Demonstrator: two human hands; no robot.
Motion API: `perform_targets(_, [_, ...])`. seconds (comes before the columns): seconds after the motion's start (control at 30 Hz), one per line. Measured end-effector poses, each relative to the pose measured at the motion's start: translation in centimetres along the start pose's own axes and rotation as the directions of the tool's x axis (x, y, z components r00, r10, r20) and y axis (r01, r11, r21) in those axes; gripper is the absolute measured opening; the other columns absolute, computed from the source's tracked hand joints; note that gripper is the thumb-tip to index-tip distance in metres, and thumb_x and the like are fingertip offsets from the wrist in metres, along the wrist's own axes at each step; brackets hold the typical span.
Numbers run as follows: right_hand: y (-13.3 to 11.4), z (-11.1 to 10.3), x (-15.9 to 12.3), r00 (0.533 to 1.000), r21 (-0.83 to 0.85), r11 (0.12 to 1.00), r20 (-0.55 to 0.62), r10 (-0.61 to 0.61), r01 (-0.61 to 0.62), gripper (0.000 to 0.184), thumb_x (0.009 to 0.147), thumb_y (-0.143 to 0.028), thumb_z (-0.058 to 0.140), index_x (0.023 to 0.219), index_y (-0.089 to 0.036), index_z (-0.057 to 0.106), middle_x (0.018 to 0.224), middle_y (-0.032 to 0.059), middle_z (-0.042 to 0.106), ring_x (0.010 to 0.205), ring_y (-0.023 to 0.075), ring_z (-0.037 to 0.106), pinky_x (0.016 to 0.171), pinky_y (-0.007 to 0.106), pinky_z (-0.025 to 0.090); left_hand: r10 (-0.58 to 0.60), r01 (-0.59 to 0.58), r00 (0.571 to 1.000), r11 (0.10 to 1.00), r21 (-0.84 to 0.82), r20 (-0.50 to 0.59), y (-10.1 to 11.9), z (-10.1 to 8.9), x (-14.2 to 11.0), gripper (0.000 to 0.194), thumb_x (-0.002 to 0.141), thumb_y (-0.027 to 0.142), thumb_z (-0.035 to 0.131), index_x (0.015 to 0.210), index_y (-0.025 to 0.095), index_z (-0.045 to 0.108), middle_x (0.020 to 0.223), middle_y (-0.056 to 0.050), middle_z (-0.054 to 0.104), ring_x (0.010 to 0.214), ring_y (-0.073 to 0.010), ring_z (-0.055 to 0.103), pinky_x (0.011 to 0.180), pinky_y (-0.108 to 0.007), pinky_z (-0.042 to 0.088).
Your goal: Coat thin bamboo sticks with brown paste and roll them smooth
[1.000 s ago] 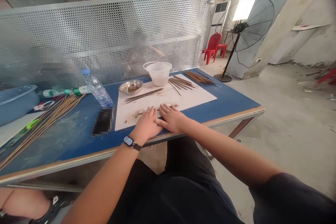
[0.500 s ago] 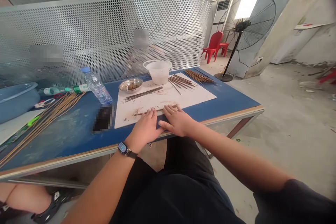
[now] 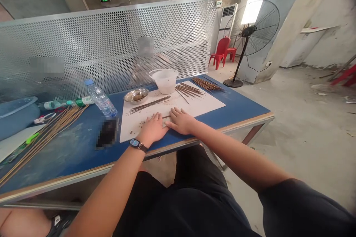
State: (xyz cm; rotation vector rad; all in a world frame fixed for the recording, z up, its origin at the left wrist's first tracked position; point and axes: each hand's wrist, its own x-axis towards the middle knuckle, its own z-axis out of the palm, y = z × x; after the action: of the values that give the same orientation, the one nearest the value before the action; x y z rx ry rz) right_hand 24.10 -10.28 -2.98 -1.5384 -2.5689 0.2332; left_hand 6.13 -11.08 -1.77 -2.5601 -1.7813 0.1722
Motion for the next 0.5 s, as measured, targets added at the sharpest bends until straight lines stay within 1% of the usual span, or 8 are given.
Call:
perform_targets(0.13, [-0.8,0.6,-4.4,0.998,-0.001,0.999,-0.051,-0.039,0.039,0.106,0.101,-0.077,0.006,0.164,0.005,0.031,0.172,0.0256,0.025,0.163,0.0376,0.018,0.132,0.056,0.013,0.007,-0.005,0.999,0.999,0.034,-0.05,1.8,0.4,-4.2,0.085,0.105,0.056,0.031,0.165,-0.005,0.027,0.171,-0.025,0.028,0.159,-0.0367,0.03,0.13,-0.058,0.02])
perform_targets(0.2, [-1.2,0.7,-5.3,0.998,0.002,1.0,-0.062,-0.026,0.026,0.108,0.1,-0.078,0.004,0.164,0.005,0.032,0.172,0.0256,0.025,0.163,0.0374,0.02,0.132,0.056,0.012,-0.002,0.004,0.999,0.999,0.033,-0.048,2.4,0.5,-5.0,0.087,0.105,0.057,0.033,0.164,-0.007,0.026,0.171,-0.026,0.027,0.16,-0.037,0.03,0.13,-0.057,0.022])
perform_targets(0.23, [-1.2,0.6,-5.3,0.998,0.005,1.0,-0.059,-0.014,0.014,0.108,0.1,-0.077,0.003,0.164,0.005,0.031,0.172,0.0255,0.025,0.163,0.0374,0.021,0.132,0.056,0.013,-0.009,0.01,0.999,0.999,0.033,-0.045,2.5,0.5,-4.9,0.087,0.105,0.056,0.034,0.164,-0.007,0.026,0.171,-0.026,0.026,0.16,-0.0373,0.03,0.13,-0.056,0.022])
perform_targets(0.3, [-1.1,0.4,-4.3,0.999,0.009,1.0,-0.05,0.011,-0.011,0.105,0.101,-0.076,0.004,0.164,0.004,0.032,0.172,0.0251,0.026,0.162,0.0375,0.022,0.131,0.057,0.012,-0.026,0.028,0.999,0.999,0.036,-0.042,2.3,0.4,-3.9,0.085,0.105,0.054,0.033,0.164,-0.008,0.027,0.171,-0.026,0.027,0.159,-0.0378,0.03,0.13,-0.055,0.022])
perform_targets(0.4, [-0.5,-0.1,-1.5,0.998,0.004,0.999,-0.034,0.048,-0.048,0.098,0.104,-0.071,0.007,0.164,0.002,0.034,0.171,0.0248,0.029,0.162,0.0369,0.023,0.131,0.06,0.01,-0.059,0.06,0.998,0.998,0.034,-0.032,1.5,0.2,-1.1,0.085,0.106,0.055,0.031,0.164,-0.006,0.027,0.172,-0.025,0.026,0.16,-0.0373,0.028,0.13,-0.056,0.021])
perform_targets(0.5, [0.5,-0.4,0.8,0.998,0.017,0.997,-0.008,0.07,-0.07,0.089,0.106,-0.066,0.012,0.165,-0.003,0.033,0.174,0.022,0.024,0.164,0.0356,0.018,0.13,0.064,0.011,-0.081,0.081,0.997,0.997,0.008,-0.012,0.6,0.0,1.1,0.086,0.106,0.059,0.026,0.166,-0.003,0.024,0.174,-0.024,0.02,0.162,-0.0364,0.022,0.129,-0.06,0.018])
